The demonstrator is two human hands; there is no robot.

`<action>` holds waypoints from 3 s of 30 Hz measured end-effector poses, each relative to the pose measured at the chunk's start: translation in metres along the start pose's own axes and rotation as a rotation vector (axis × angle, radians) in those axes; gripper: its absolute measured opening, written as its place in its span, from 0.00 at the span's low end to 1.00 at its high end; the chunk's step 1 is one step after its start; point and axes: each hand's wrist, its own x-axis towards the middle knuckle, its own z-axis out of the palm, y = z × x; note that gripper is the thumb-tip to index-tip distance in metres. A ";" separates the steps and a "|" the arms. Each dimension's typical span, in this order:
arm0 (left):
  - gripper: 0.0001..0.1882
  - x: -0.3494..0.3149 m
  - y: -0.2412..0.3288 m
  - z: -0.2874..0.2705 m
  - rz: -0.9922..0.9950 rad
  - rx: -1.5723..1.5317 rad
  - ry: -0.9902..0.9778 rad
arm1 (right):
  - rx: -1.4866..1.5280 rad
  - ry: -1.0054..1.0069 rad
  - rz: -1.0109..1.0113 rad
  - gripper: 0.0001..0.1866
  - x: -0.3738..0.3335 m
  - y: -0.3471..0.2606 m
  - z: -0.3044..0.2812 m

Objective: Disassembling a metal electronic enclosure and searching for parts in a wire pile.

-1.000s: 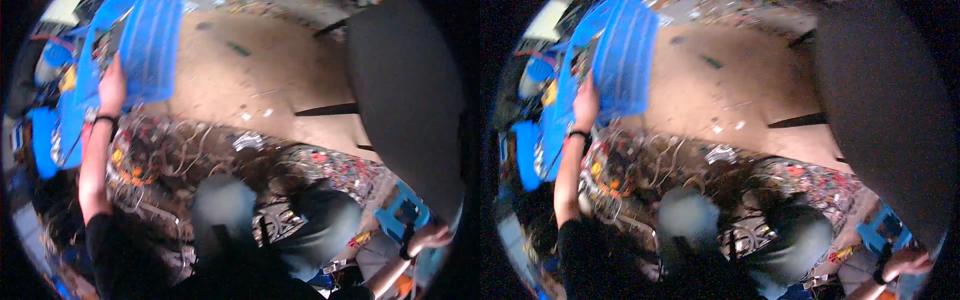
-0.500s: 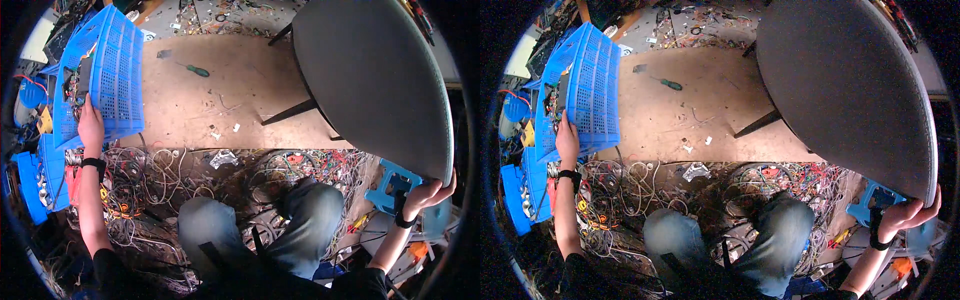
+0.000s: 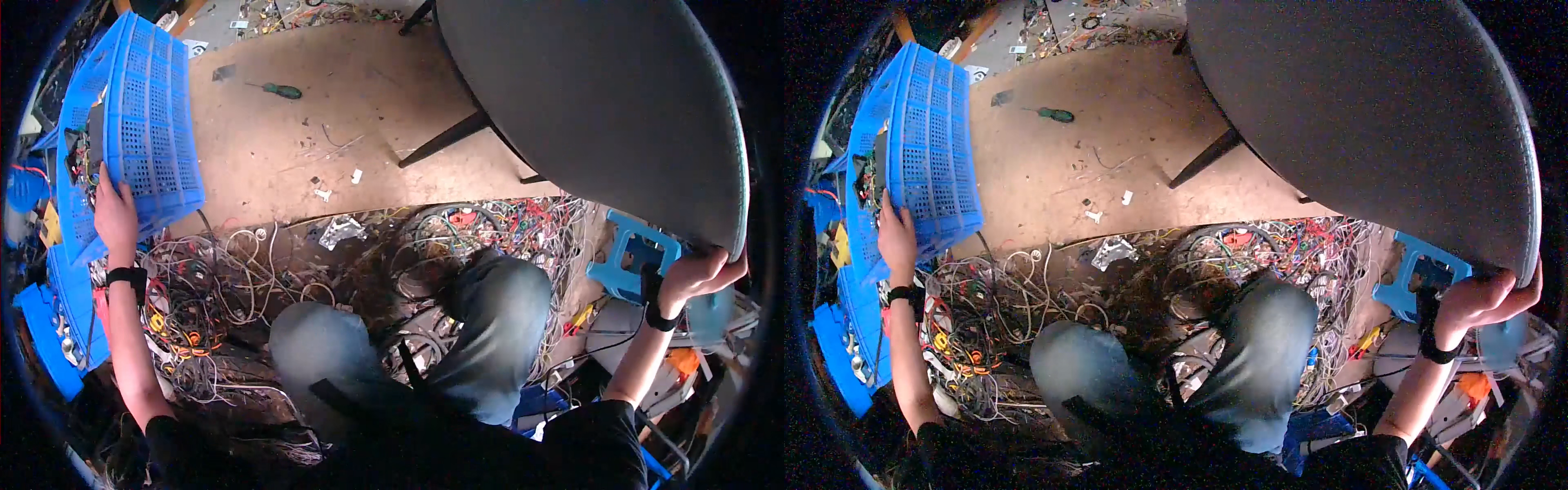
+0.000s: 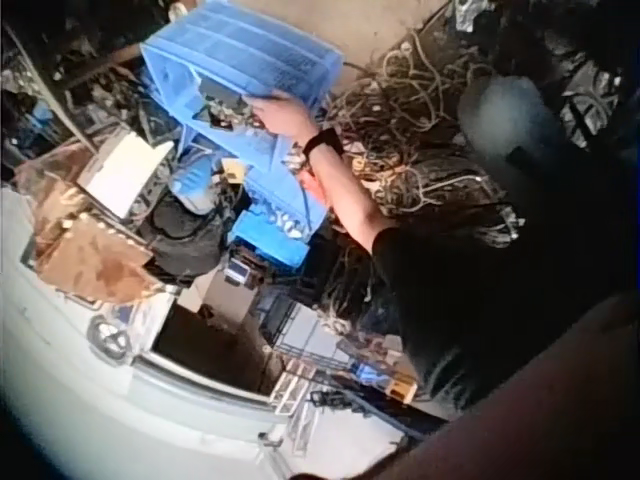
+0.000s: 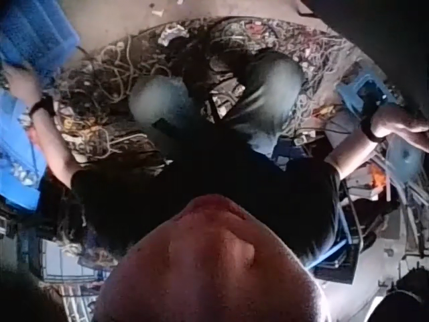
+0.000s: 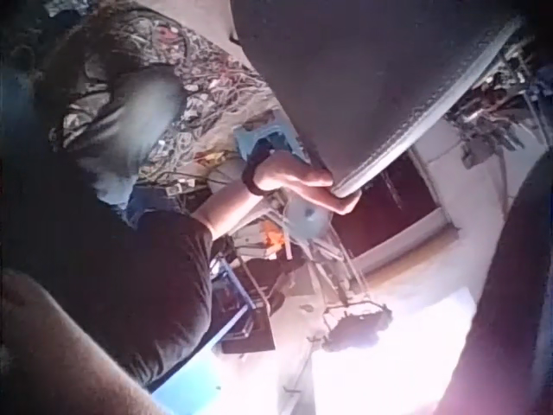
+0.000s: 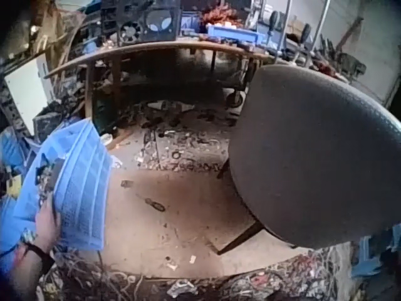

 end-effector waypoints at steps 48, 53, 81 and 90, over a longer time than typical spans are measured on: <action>0.32 -0.002 0.005 -0.008 -0.011 -0.070 0.032 | -0.144 -0.084 -0.142 0.28 0.005 0.027 -0.022; 0.32 -0.001 0.006 -0.012 -0.006 -0.022 0.040 | -0.042 -0.080 -0.068 0.28 -0.003 0.028 -0.019; 0.33 -0.003 0.006 -0.003 -0.006 -0.019 0.058 | -0.129 -0.113 -0.164 0.24 0.001 -0.004 -0.005; 0.34 -0.004 0.004 -0.004 -0.020 -0.040 0.067 | -0.043 -0.086 -0.101 0.25 -0.005 -0.005 -0.003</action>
